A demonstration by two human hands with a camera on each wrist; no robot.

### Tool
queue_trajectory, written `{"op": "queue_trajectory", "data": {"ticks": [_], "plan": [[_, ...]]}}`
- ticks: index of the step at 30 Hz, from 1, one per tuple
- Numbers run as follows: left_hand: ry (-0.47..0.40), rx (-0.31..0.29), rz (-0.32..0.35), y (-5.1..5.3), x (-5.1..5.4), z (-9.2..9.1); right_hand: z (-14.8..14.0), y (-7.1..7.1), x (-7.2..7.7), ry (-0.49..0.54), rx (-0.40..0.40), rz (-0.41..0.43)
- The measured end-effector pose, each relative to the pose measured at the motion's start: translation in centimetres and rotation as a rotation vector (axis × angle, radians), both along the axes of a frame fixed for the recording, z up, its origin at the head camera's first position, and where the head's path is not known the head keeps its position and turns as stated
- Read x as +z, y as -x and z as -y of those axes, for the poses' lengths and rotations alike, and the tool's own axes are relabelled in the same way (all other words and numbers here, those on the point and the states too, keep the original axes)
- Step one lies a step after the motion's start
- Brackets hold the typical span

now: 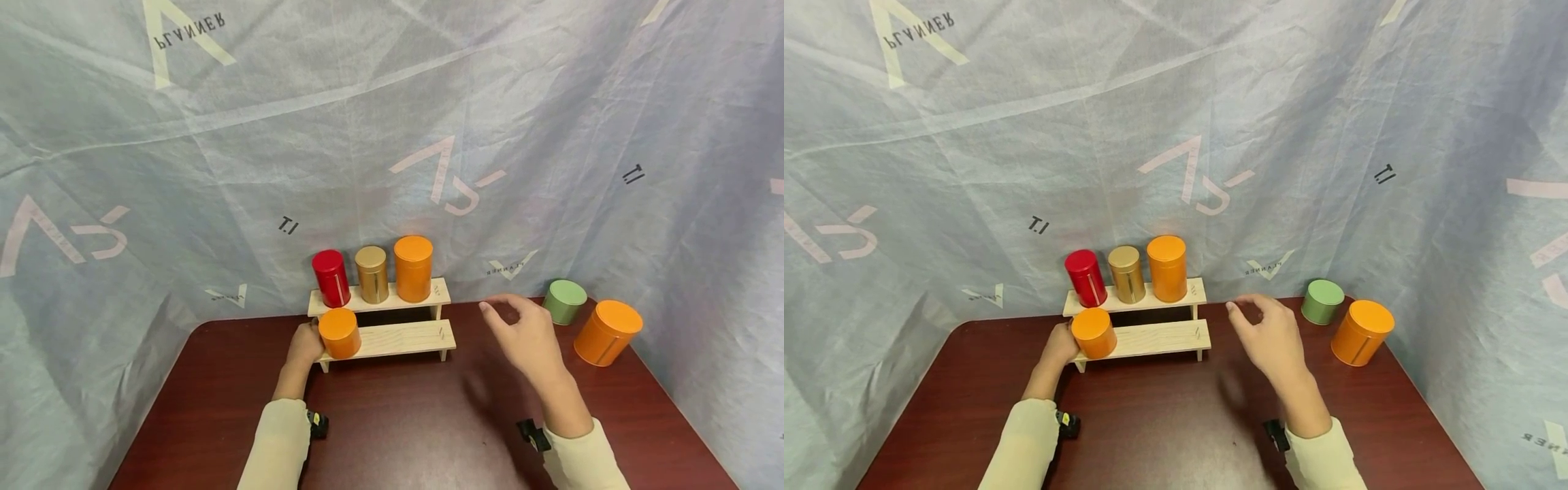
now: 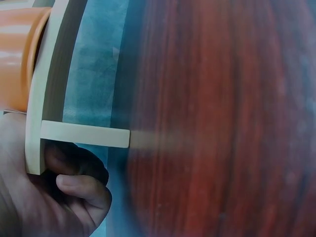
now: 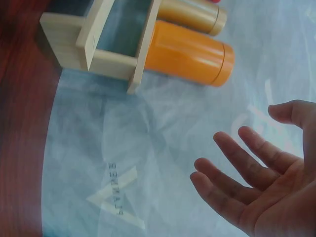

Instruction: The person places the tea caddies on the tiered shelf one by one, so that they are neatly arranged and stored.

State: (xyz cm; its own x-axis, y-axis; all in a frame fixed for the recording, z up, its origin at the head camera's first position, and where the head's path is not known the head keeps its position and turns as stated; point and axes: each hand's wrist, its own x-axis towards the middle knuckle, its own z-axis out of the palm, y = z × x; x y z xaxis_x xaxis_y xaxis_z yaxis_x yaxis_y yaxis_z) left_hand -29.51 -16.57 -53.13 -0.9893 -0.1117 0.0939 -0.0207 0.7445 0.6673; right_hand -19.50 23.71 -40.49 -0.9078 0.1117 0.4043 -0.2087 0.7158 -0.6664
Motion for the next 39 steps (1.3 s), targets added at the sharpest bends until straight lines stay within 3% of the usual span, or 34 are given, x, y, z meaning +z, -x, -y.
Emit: {"op": "queue_trajectory", "data": {"ticks": [9,17,29,39], "plan": [[0.034,-0.02,-0.033,0.2,-0.2,0.1,-2.3,0.3,0.3,0.019,-0.074,-0.008],[-0.026,0.02,0.023,0.2,-0.1,0.1,-4.2,0.4,0.3,0.016,-0.14,-0.016],[0.038,-0.023,0.03,0.1,0.0,0.0,-7.9,0.8,0.5,0.111,-0.256,-0.066],[0.058,-0.04,-0.016,-0.1,0.2,0.0,-10.7,1.0,-0.2,0.136,-0.333,0.028]]}}
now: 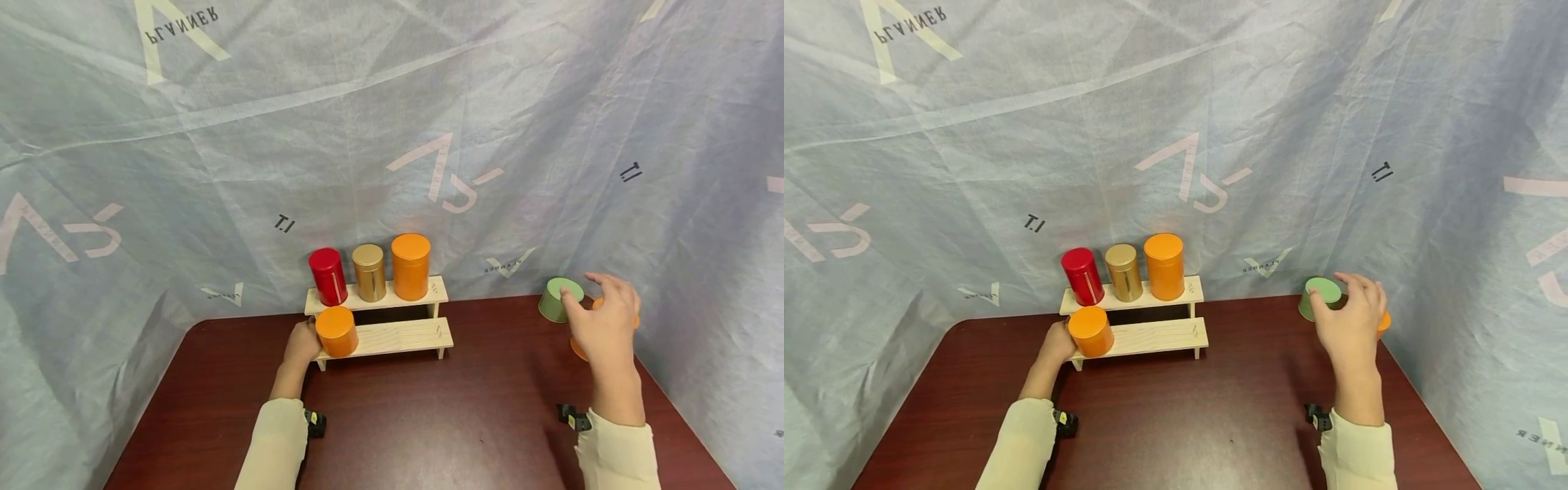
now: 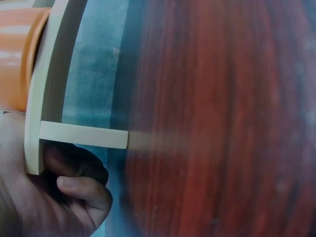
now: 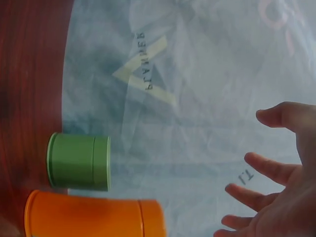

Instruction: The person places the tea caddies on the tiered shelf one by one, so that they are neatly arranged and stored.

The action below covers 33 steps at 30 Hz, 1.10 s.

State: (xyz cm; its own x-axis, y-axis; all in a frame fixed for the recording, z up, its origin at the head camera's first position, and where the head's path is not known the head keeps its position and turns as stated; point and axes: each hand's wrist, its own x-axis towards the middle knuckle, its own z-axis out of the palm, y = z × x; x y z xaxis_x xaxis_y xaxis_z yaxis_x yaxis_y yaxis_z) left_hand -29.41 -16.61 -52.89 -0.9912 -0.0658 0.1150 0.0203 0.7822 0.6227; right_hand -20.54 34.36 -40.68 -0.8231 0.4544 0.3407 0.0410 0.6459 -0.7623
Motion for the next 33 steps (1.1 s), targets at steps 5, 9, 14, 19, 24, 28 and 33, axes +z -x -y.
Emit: {"op": "queue_trajectory", "data": {"ticks": [5,9,14,19,24,28,33], "plan": [[0.007,-0.003,-0.002,0.0,0.0,-0.1,-1.5,0.1,-0.5,0.008,-0.03,0.035],[-0.054,0.047,0.023,0.1,0.0,-0.1,-2.8,0.3,-1.2,0.022,-0.035,0.091],[-0.089,0.078,0.032,0.2,-0.4,0.0,-4.3,0.6,-2.1,0.041,-0.033,0.2],[-0.099,0.08,0.035,0.2,-0.5,0.0,-5.3,0.8,-3.0,0.056,-0.029,0.275],[-0.113,0.087,0.041,0.3,-0.5,-0.2,-6.1,0.9,-3.7,0.077,-0.012,0.334],[-0.125,0.098,0.054,0.3,-0.4,-0.2,-6.6,1.1,-4.3,0.102,-0.005,0.372],[-0.132,0.103,0.064,0.2,-0.4,-0.1,-6.8,1.4,-4.7,0.141,-0.014,0.392]]}}
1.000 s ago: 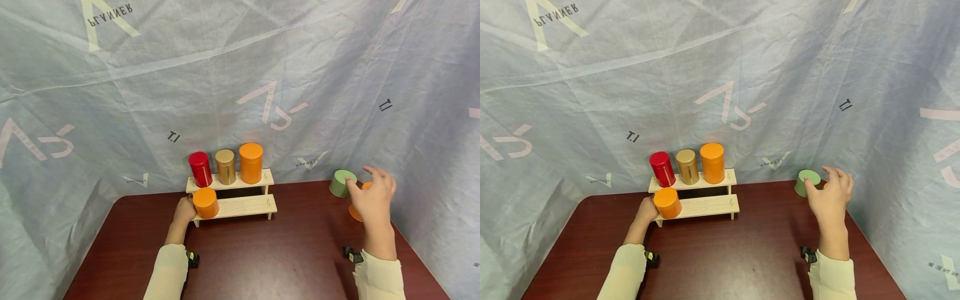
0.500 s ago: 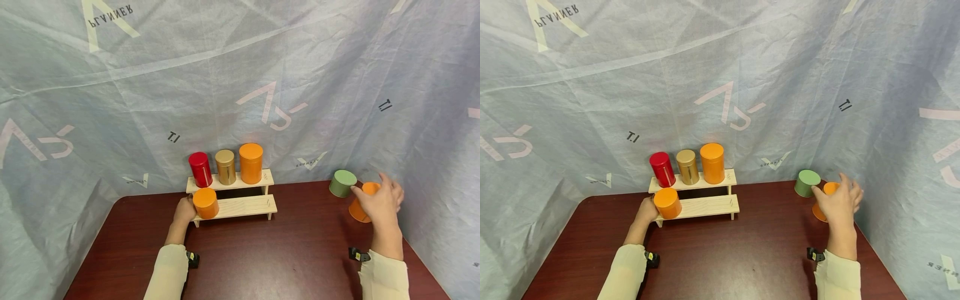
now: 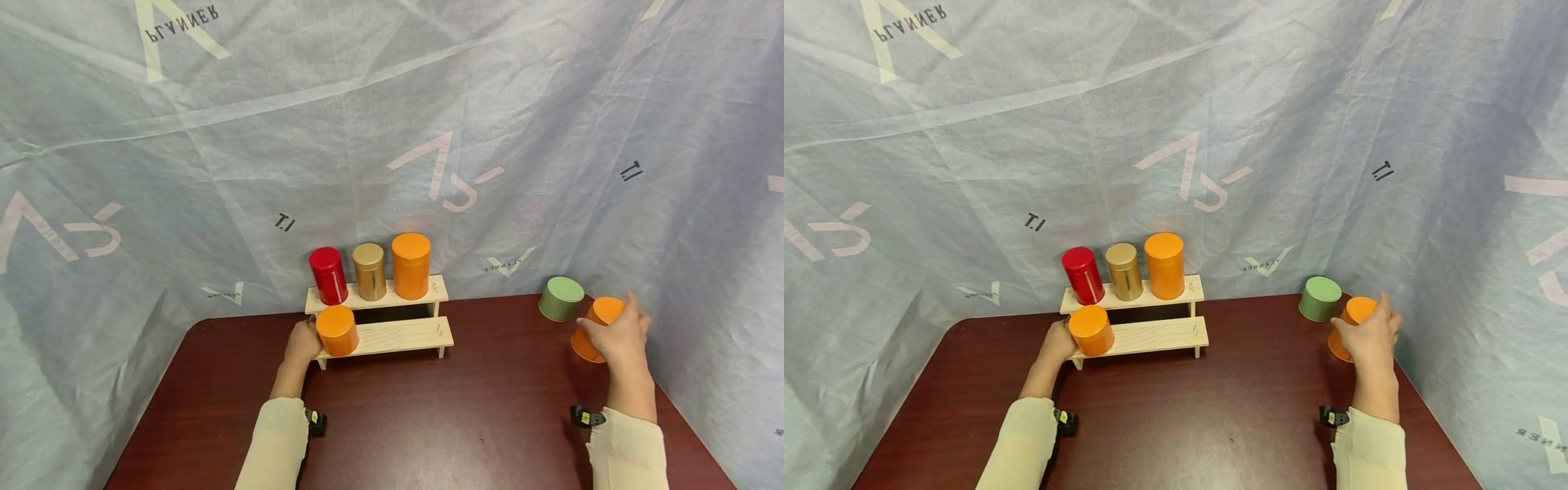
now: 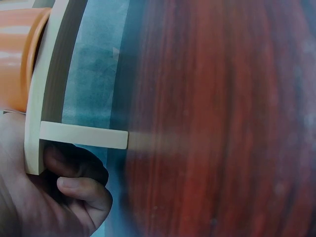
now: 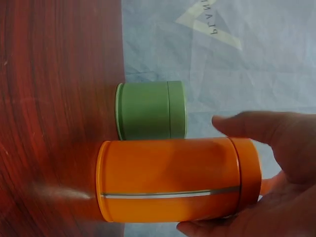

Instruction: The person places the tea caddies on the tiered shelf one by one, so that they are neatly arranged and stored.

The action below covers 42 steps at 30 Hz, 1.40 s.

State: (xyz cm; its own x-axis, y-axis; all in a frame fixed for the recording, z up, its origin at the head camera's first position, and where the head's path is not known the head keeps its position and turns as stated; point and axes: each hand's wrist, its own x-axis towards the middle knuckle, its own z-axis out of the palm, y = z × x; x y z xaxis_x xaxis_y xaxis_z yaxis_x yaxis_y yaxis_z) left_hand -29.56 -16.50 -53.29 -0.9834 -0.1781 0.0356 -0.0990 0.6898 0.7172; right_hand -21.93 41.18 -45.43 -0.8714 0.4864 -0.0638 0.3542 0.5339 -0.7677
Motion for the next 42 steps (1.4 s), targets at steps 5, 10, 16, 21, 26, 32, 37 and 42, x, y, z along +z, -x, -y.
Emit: {"op": "queue_trajectory", "data": {"ticks": [5,10,16,21,26,32,37,42], "plan": [[0.019,-0.007,-0.003,0.0,0.0,0.2,-0.1,0.0,-0.1,-0.014,-0.008,-0.013],[0.013,-0.012,0.013,0.1,0.0,0.1,0.0,-0.1,-0.1,-0.028,-0.027,-0.053],[0.006,-0.006,0.008,0.1,0.0,0.0,0.4,-0.2,0.1,-0.028,-0.032,-0.146],[0.017,-0.015,0.006,0.2,-0.1,0.1,1.1,-0.2,0.8,-0.029,-0.054,-0.213],[0.028,-0.029,0.007,0.2,-0.1,0.4,2.1,-0.3,1.7,-0.016,-0.081,-0.263],[0.031,-0.037,-0.007,0.1,0.0,0.4,3.7,-0.6,2.8,0.02,-0.07,-0.286],[0.061,-0.056,-0.033,0.2,0.0,0.2,4.5,-0.7,3.3,0.034,-0.05,-0.283],[0.047,-0.049,-0.036,0.2,0.0,0.2,5.4,-0.8,3.9,0.029,-0.033,-0.29]]}}
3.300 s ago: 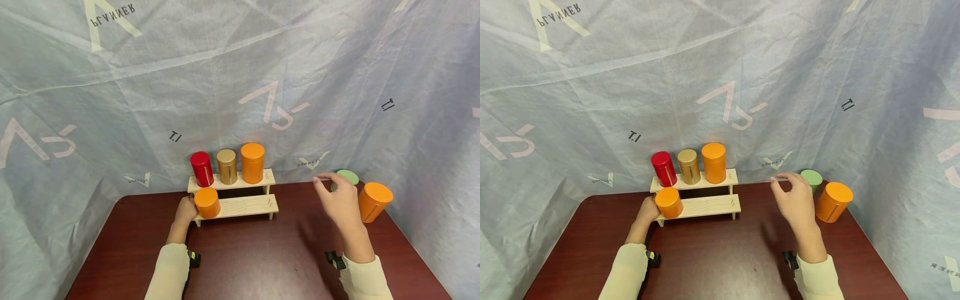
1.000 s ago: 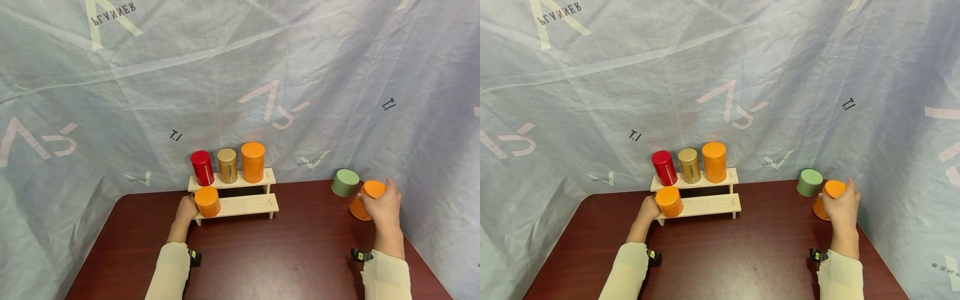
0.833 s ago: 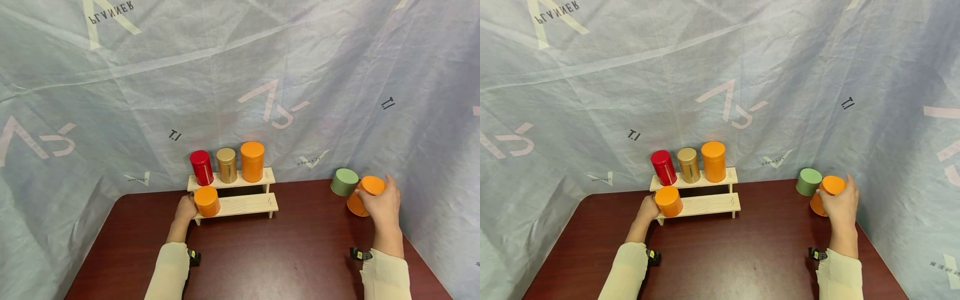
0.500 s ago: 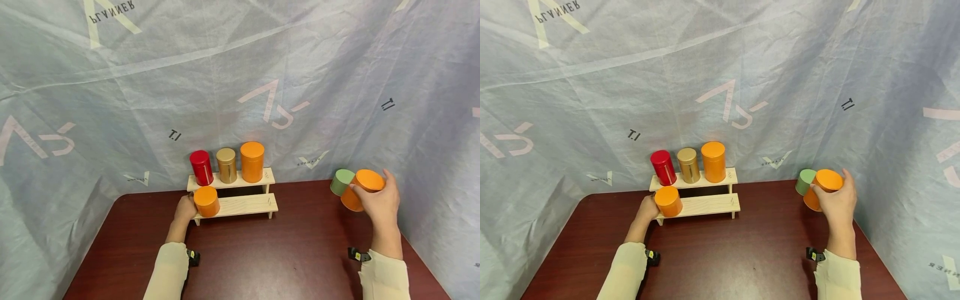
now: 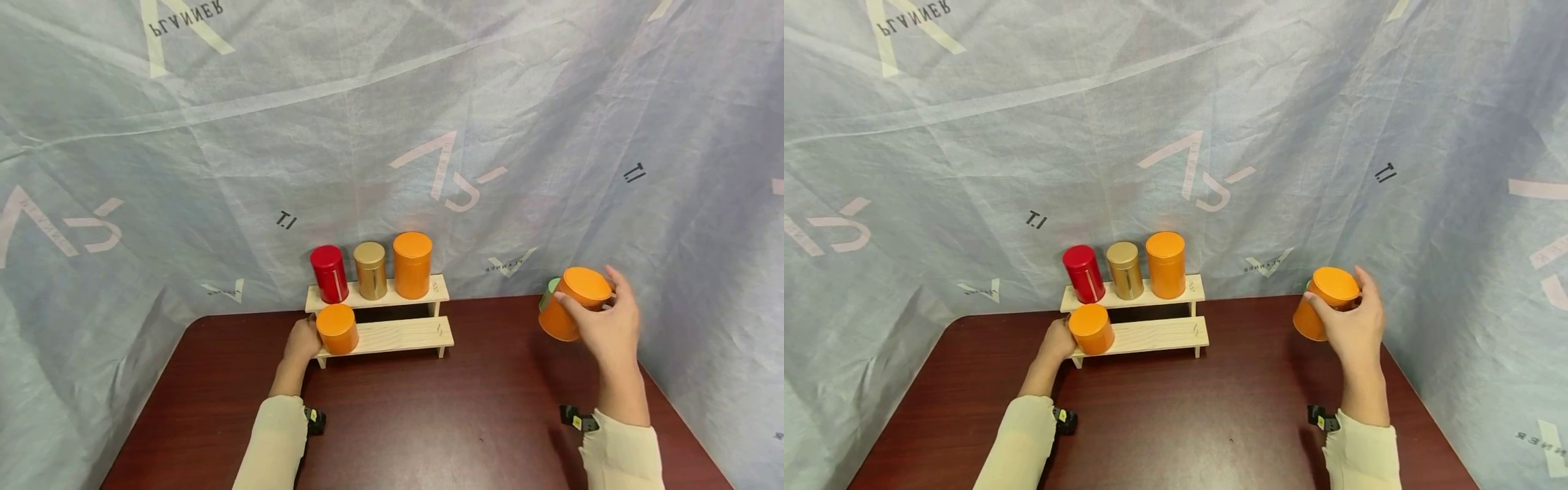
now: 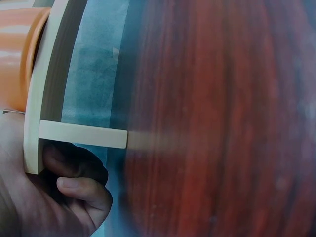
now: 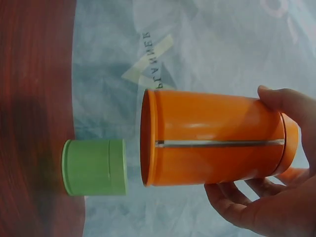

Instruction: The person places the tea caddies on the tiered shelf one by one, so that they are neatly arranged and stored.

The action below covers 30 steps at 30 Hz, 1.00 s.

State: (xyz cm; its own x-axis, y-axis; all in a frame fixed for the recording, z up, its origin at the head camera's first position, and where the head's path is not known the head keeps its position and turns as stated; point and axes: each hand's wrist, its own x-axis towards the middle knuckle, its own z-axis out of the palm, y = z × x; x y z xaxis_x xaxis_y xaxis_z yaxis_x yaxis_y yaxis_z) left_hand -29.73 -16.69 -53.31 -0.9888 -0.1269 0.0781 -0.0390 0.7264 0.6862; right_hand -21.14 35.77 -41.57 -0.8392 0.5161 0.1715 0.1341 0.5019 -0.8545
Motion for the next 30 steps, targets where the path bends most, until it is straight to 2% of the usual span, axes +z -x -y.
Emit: {"op": "queue_trajectory", "data": {"ticks": [9,18,25,30], "plan": [[0.028,-0.024,-0.019,0.1,-0.2,0.3,1.5,0.1,0.5,0.004,0.034,-0.034],[-0.023,0.008,0.036,0.0,-0.1,0.0,2.1,0.3,0.4,0.067,0.025,-0.061],[-0.032,0.015,0.05,0.0,-0.2,0.0,2.5,0.7,0.1,0.158,0.055,-0.04],[-0.037,0.014,0.042,0.0,0.0,0.0,3.2,1.1,-0.2,0.219,0.052,-0.105]]}}
